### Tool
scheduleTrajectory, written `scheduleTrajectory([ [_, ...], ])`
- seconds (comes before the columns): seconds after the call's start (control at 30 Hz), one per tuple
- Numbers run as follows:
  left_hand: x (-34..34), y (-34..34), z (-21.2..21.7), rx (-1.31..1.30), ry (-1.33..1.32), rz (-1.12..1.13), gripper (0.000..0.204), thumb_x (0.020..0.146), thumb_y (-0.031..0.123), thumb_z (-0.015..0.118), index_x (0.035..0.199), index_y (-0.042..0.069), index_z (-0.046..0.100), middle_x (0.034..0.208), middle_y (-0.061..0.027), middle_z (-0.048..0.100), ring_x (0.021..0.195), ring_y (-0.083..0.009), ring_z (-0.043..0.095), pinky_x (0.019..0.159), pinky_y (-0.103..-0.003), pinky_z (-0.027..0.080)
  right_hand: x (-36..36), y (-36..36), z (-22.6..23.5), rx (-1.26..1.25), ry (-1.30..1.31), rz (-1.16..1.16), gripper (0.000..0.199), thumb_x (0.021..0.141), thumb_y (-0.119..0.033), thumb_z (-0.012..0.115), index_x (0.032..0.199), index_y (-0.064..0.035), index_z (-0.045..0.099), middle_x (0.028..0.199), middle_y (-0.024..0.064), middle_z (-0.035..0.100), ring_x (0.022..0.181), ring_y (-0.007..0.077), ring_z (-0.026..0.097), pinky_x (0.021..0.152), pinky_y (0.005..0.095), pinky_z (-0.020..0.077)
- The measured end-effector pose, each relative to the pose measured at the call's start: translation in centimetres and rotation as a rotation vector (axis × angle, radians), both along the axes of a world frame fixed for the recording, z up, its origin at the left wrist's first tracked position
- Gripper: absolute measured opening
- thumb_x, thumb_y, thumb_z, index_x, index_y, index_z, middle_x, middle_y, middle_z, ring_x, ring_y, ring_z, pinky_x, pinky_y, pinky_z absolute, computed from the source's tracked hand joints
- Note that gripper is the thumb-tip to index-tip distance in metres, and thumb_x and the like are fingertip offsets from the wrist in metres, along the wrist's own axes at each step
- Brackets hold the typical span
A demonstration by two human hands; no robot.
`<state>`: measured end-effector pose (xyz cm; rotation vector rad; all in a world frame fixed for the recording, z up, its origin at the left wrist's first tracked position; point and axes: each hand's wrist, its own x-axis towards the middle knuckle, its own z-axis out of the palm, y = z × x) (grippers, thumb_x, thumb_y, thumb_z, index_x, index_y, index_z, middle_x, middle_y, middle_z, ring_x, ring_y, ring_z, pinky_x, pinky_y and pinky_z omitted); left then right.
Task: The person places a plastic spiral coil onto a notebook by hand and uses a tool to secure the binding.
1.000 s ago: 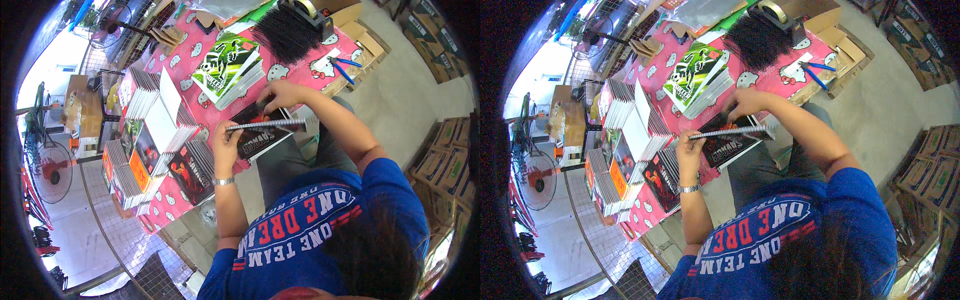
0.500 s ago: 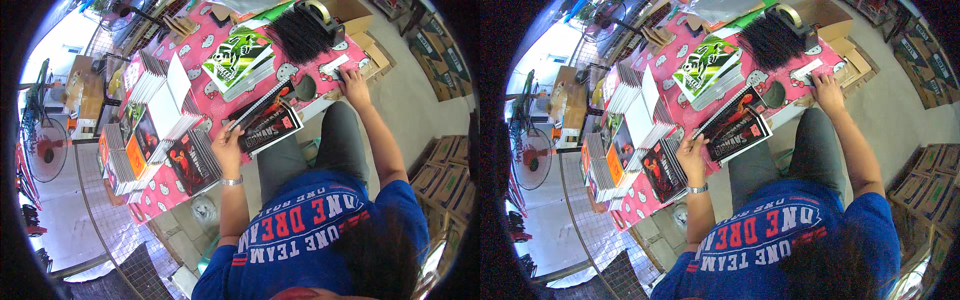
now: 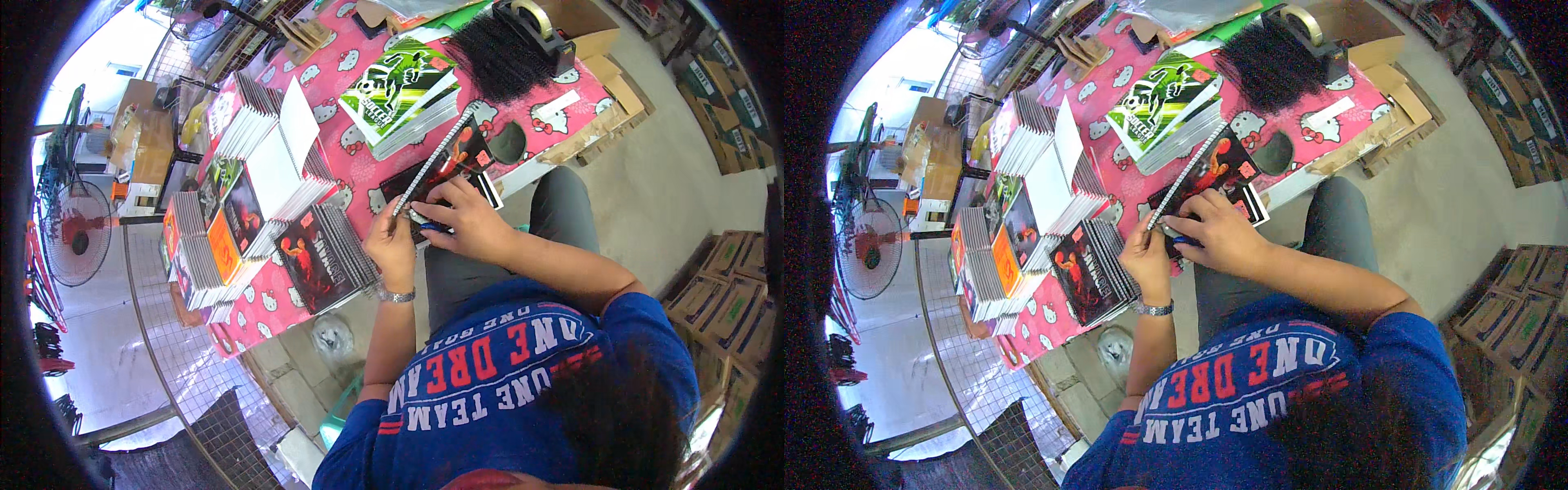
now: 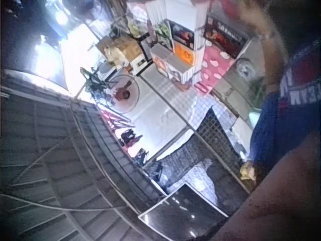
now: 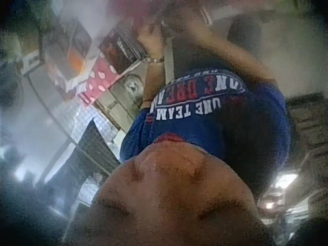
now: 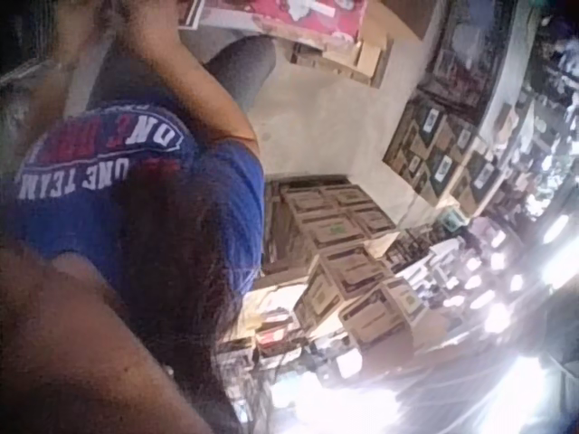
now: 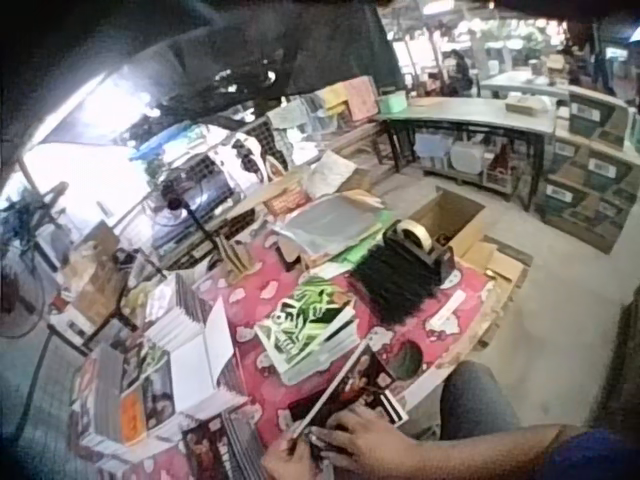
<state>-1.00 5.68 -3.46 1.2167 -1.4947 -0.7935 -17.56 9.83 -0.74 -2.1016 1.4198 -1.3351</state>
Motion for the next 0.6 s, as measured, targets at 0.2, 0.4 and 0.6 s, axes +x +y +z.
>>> scheduleTrajectory([
  [0.2,-0.1,-0.2,-0.3,-0.078,0.015,0.003,0.025,0.081,-0.006,0.067,0.104,0.002,0.071,0.086,-0.0078,0.070,0.072,-0.0091,0.062,0.064,-0.024,0.050,0.4,0.0,0.2,-0.030,0.043,-0.015,0.043,0.072,-0.018,0.073,0.113,-0.0076,0.066,0.094,0.0112,0.057,0.088,0.0299,0.054,0.079,0.0381,0.0479],
  [0.4,0.8,0.3,2.2,-0.157,-0.198,0.008,0.025,0.079,-0.003,0.070,0.103,0.005,0.072,0.087,-0.0079,0.071,0.067,-0.0106,0.061,0.062,-0.025,0.049,-0.9,-0.3,1.7,1.168,-1.040,0.469,0.034,0.090,-0.020,0.065,0.119,-0.0020,0.064,0.103,0.0067,0.067,0.088,0.0113,0.060,0.075,0.0304,0.0491],
  [0.6,6.8,-0.1,16.1,-0.330,-0.451,-0.037,0.018,0.074,-0.008,0.064,0.089,0.000,0.069,0.089,-0.0097,0.070,0.077,-0.0158,0.064,0.068,-0.027,0.049,-13.6,-0.6,-3.0,0.390,0.072,-0.083,0.039,0.070,-0.009,0.070,0.109,-0.0068,0.068,0.102,0.0158,0.064,0.096,0.0306,0.060,0.088,0.0373,0.0483],
])
